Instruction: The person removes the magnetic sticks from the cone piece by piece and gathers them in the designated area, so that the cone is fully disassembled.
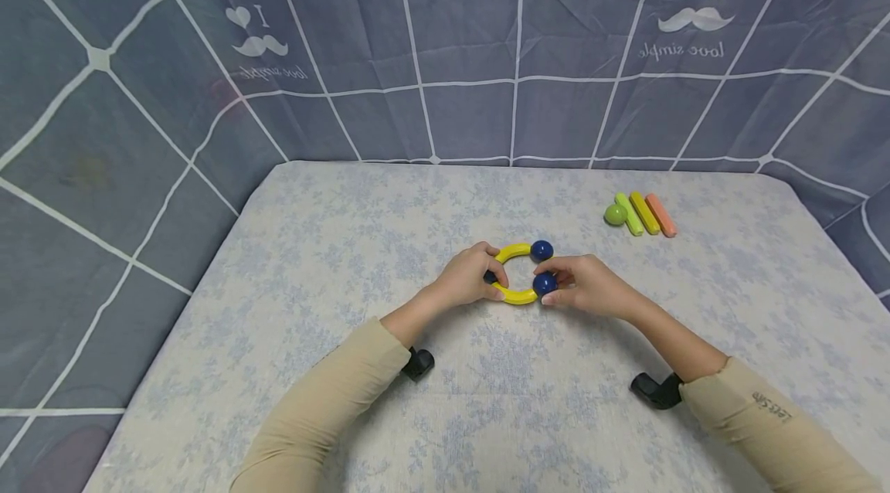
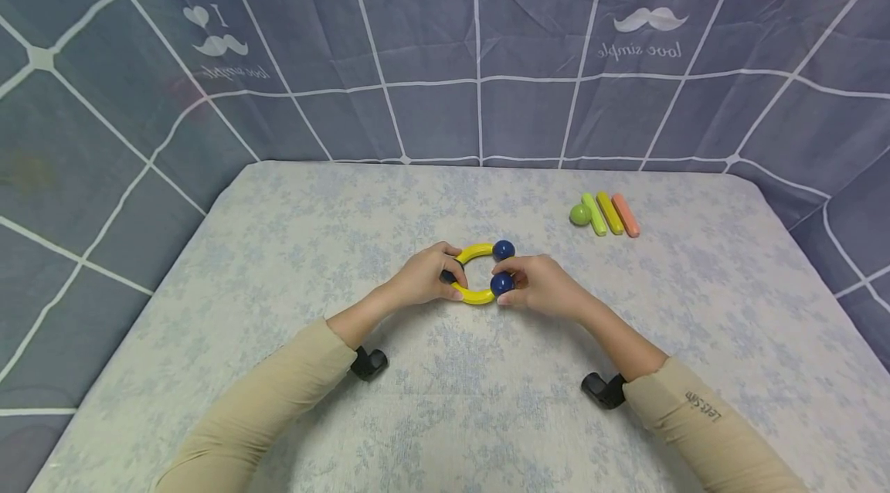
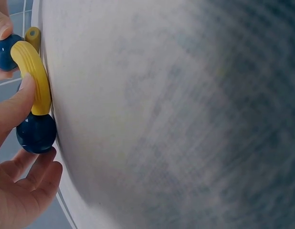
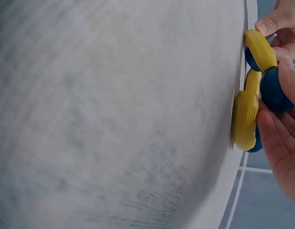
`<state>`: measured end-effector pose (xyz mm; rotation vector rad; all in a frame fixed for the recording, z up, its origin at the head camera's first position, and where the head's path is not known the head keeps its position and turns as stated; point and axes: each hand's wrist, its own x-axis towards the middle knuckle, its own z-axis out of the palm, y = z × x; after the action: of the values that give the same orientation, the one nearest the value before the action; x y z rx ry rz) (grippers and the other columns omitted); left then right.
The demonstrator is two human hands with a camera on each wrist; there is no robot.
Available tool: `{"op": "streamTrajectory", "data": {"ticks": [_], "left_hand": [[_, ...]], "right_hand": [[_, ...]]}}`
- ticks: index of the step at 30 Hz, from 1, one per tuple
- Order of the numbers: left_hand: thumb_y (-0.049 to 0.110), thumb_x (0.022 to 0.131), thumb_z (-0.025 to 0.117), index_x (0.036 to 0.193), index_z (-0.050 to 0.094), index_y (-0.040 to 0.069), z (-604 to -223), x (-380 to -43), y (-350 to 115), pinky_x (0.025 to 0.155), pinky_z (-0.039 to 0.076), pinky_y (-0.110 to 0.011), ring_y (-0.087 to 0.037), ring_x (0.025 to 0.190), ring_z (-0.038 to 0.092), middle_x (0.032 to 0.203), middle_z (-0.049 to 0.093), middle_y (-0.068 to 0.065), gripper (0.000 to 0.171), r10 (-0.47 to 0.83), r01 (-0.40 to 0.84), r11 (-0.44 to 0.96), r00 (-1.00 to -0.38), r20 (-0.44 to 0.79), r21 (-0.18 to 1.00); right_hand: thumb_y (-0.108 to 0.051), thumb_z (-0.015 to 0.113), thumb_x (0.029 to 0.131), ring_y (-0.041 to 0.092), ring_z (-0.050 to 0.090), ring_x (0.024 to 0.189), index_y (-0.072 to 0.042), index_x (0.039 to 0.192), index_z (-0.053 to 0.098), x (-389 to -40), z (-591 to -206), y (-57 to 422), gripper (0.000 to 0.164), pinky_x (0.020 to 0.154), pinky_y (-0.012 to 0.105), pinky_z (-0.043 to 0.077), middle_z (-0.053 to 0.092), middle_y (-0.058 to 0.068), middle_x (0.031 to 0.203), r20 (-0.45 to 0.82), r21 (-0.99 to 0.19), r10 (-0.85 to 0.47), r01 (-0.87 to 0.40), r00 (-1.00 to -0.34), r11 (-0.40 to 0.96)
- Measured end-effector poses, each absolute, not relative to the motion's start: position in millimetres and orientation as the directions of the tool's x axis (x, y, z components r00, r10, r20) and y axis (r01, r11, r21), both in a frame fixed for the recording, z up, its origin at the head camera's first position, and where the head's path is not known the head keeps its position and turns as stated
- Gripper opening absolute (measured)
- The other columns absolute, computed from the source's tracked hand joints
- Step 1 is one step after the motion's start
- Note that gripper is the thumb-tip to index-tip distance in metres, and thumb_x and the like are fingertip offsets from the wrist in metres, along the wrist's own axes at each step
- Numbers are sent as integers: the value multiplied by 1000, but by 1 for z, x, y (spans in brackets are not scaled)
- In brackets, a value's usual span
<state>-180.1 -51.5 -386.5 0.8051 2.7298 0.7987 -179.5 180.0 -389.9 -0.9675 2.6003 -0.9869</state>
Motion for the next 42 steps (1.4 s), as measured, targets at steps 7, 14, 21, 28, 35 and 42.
{"op": "streamTrajectory", "data": {"ticks": [7,14,21,28,35,42], "left_hand": [[14,76,78,84,74,12,-386,-180,-51,100,38,-42,-25,127,42,128,52,-14,9,548,444,705,-836,-27,554],[13,76,78,84,74,12,-386,-180,-52,99,39,-42,-25,127,42,129,52,-14,9,544,442,704,-839,-23,556],[13,76,78,84,74,12,-387,-180,-52,99,39,-41,-24,127,42,127,53,-13,9,546,443,705,-838,-23,554],[14,76,78,85,74,13,-387,-180,-51,99,39,-41,-24,127,42,127,53,-13,9,544,441,713,-838,-33,544],[14,76,78,83,74,14,-387,-181,-50,99,39,-41,-25,126,43,126,54,-12,8,549,446,711,-835,-33,543],[14,75,79,82,73,13,-388,-181,-49,98,40,-41,-25,125,44,125,55,-13,8,551,454,706,-834,-19,544]], "right_hand": [[-13,75,79,15,61,82,1,115,62,-181,-392,181,40,70,28,51,65,6,95,-9,-714,-600,-415,-800,564],[-13,74,81,16,60,77,2,116,61,-183,-392,182,41,63,26,50,65,4,87,-45,-765,-593,-354,-804,538],[-13,73,81,17,62,80,2,117,60,-184,-393,182,41,65,26,51,65,6,89,-76,-803,-586,-299,-807,516],[-15,72,83,21,61,88,3,120,58,-186,-392,182,43,70,28,52,64,11,99,-124,-825,-554,-225,-823,518],[-15,71,84,24,61,94,5,122,56,-185,-390,181,45,73,27,52,63,16,105,-152,-845,-535,-172,-831,507],[-14,70,85,24,61,94,6,123,54,-186,-389,180,46,73,27,52,63,17,106,-157,-859,-529,-149,-834,490]]}}
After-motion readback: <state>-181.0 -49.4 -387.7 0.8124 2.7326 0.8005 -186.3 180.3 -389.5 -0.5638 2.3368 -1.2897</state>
